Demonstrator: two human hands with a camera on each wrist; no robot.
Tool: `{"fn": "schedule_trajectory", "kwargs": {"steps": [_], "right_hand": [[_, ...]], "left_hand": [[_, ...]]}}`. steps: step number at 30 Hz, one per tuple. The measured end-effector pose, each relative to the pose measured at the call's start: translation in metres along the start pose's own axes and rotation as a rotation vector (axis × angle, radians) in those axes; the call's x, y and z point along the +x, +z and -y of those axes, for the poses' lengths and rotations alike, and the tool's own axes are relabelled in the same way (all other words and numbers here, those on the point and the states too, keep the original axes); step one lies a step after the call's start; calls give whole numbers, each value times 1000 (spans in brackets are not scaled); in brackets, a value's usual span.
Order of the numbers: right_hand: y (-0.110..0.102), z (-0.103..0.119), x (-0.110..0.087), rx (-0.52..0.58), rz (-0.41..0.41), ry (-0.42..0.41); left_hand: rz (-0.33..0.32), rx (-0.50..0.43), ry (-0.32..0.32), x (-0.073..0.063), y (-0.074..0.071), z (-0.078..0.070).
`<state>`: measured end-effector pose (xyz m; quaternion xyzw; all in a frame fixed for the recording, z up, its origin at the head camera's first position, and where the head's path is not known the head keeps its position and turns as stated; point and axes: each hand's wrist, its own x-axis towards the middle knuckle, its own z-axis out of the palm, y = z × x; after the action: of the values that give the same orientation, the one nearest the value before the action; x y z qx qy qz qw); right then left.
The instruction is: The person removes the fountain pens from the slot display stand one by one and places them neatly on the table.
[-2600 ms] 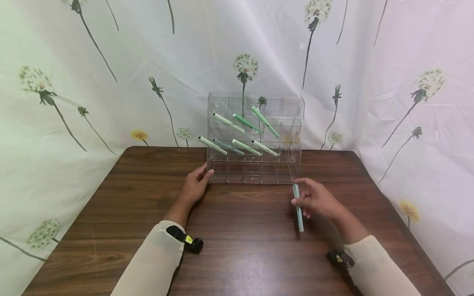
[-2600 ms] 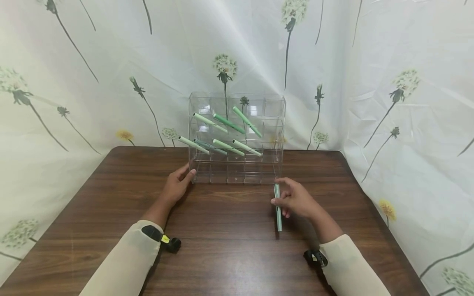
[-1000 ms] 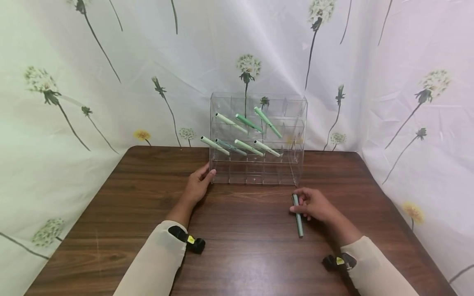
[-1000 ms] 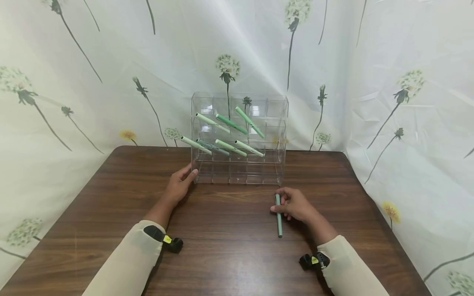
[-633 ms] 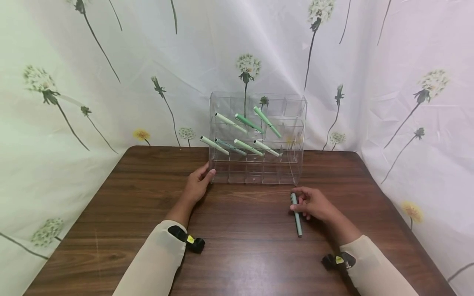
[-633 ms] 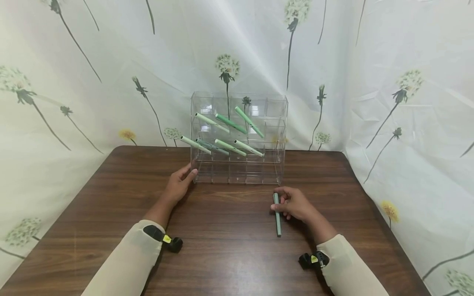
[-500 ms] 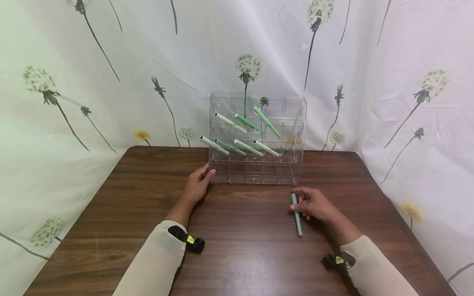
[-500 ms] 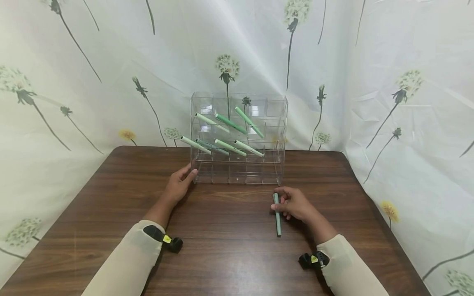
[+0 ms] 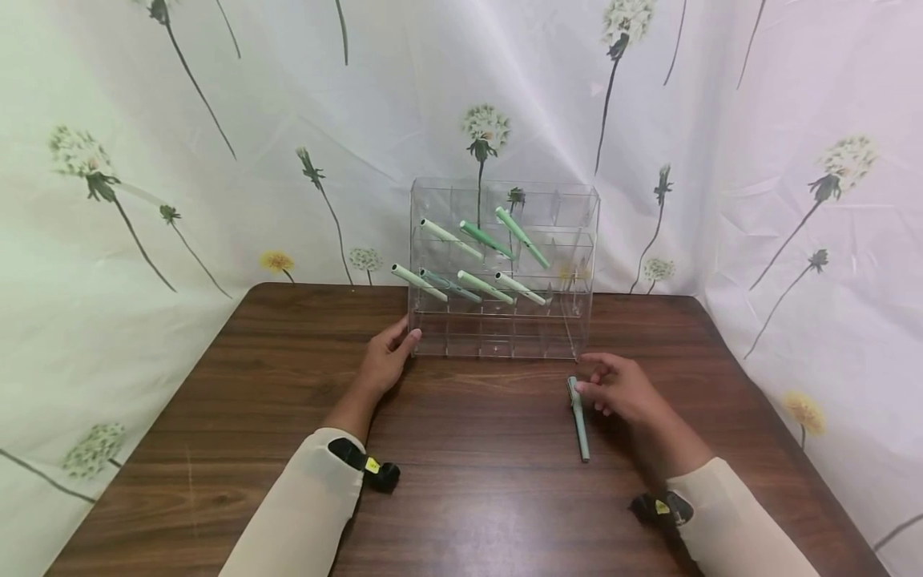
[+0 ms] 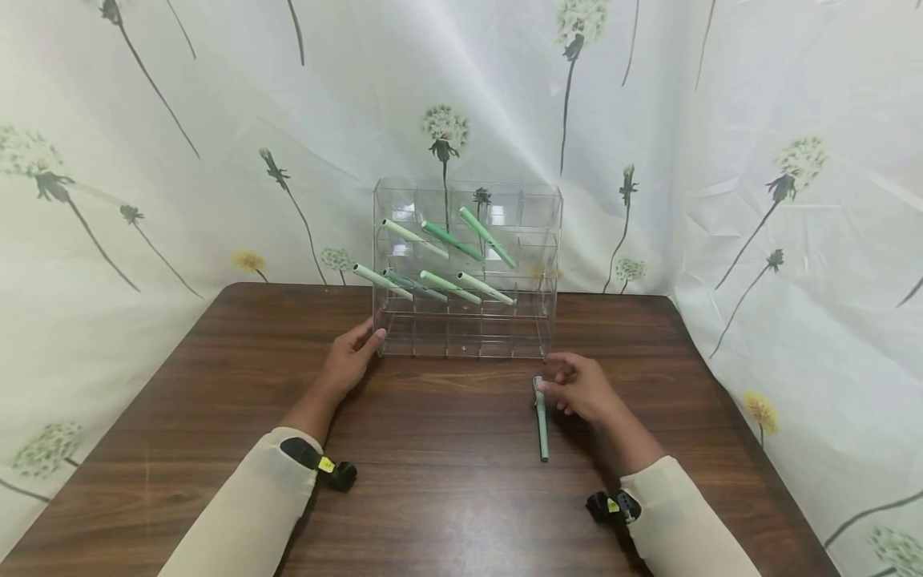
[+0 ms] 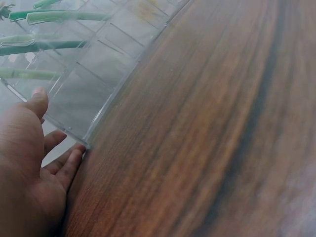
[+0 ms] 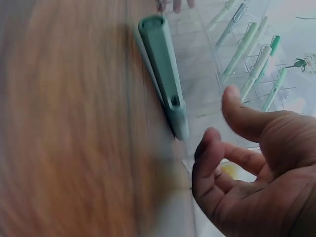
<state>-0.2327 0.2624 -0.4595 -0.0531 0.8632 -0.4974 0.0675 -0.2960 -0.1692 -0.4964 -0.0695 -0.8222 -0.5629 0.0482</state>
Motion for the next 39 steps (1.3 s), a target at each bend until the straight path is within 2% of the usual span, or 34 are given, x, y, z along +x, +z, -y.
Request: {"fn": "schedule_trajectory", "kwargs": {"steps": [10, 18, 26, 33, 39], "right_hand": [[-11, 23, 1, -19, 10, 13], [-10, 45, 10, -9, 20, -35], [-5, 74, 26, -39, -12, -97], [-1, 96, 38, 10, -63, -77], [8, 103, 51, 55, -96, -110]], "left_hand": [[6, -14, -11, 0, 1, 2], [4, -16, -3, 2, 1, 3], [5, 2, -3, 1, 0, 4], [7, -1, 6, 1, 0, 3], [10, 6, 1, 2, 0, 4]]}}
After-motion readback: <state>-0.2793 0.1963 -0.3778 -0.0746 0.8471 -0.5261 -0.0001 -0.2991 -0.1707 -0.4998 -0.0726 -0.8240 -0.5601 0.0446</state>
